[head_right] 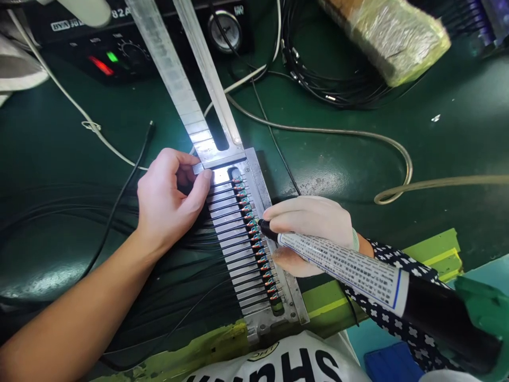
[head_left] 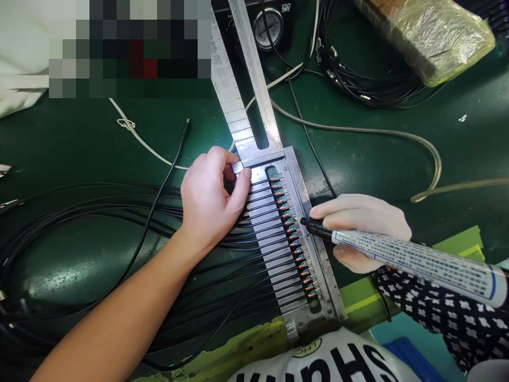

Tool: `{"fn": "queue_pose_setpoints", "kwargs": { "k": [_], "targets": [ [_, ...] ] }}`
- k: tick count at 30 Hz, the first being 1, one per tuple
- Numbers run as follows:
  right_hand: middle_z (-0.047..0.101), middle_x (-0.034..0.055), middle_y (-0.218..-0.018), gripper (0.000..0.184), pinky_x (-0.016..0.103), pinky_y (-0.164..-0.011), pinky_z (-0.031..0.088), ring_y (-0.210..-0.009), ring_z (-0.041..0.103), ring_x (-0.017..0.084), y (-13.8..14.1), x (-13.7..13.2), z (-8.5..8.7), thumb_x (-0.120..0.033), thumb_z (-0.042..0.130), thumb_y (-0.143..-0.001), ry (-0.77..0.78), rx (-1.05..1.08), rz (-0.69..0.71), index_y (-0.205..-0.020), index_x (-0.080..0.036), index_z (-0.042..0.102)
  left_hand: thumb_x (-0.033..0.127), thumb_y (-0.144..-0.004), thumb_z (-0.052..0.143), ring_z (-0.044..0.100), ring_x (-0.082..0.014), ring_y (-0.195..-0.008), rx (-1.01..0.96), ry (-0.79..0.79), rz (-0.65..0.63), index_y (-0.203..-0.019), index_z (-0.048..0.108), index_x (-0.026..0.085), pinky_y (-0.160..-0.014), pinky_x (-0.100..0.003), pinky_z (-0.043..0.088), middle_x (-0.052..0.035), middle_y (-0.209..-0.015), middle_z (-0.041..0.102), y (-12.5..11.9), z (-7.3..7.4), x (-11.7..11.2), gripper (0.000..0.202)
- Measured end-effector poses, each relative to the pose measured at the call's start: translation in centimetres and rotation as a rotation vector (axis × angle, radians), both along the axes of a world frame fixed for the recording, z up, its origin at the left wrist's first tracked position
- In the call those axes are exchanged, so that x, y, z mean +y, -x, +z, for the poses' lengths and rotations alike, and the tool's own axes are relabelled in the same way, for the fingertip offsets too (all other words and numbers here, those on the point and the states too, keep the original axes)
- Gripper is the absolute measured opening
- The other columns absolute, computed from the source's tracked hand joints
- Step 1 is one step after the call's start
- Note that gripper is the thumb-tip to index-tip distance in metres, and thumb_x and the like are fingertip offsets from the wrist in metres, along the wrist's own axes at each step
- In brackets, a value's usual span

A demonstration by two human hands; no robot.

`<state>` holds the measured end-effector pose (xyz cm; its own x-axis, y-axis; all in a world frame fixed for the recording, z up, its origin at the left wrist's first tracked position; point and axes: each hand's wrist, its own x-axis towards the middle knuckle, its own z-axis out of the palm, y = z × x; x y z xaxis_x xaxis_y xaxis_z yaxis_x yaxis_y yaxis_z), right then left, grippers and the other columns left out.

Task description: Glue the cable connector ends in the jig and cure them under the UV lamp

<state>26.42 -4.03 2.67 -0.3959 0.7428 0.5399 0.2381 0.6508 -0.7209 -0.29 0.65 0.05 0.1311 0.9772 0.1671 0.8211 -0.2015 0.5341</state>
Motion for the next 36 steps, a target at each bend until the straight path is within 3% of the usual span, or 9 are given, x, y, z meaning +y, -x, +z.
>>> {"fn": "queue_pose_setpoints", "kwargs": {
  "k": [7,13,18,31,36],
  "targets": [
    [0.078,0.0115,-0.095,0.026,0.033,-0.071,0.067,-0.086,0.077,0.024,0.0,0.0,0.0,-0.031,0.079,-0.081,-0.008,0.013,0.002,-0.1,-0.014,0.072,0.031,-0.091,0.062,0.053,-0.0154,-0.071,-0.007,-0.02,-0.01,-0.099,0.055,0.022,-0.068,-0.031,0.042,0.0017,-0.078,0.054,0.0,0.0,0.0,0.014],
    [0.078,0.0121,-0.099,0.03,0.034,-0.078,0.068,-0.092,0.077,0.024,0.1,0.2,0.4,-0.032,0.081,-0.081,0.024,-0.014,0.006,-0.104,-0.015,0.071,0.03,-0.091,0.064,0.053,-0.0154,-0.071,-0.016,-0.029,-0.014,-0.099,0.054,0.022,-0.068,-0.031,0.042,0.002,-0.078,0.054,0.0,-0.1,0.1,0.015],
    [0.078,0.0096,-0.1,0.028,0.035,-0.075,0.069,-0.092,0.077,0.024,0.1,0.3,0.5,-0.032,0.078,-0.085,0.024,-0.03,0.008,-0.108,-0.02,0.07,0.031,-0.092,0.063,0.054,-0.016,-0.072,-0.023,-0.018,-0.012,-0.099,0.054,0.022,-0.07,-0.031,0.043,0.0015,-0.078,0.054,0.0,-0.1,0.0,0.015],
    [0.078,0.0104,-0.102,0.027,0.033,-0.079,0.068,-0.096,0.077,0.024,0.0,0.2,1.0,-0.033,0.076,-0.087,0.017,-0.05,0.009,-0.109,-0.018,0.069,0.033,-0.091,0.062,0.055,-0.0164,-0.074,-0.015,-0.006,0.004,-0.1,0.056,0.022,-0.072,-0.032,0.045,0.0007,-0.079,0.054,0.0,-0.2,-0.1,0.015],
    [0.079,0.0083,-0.095,0.023,0.032,-0.071,0.069,-0.089,0.078,0.024,0.0,-1.0,0.9,-0.034,0.072,-0.091,-0.079,0.025,-0.089,-0.105,-0.017,0.072,0.033,-0.091,0.063,0.055,-0.0168,-0.074,-0.015,-0.007,-0.003,-0.1,0.056,0.023,-0.072,-0.032,0.046,0.0004,-0.08,0.055,0.0,-0.2,-0.2,0.015]
  ]
}}
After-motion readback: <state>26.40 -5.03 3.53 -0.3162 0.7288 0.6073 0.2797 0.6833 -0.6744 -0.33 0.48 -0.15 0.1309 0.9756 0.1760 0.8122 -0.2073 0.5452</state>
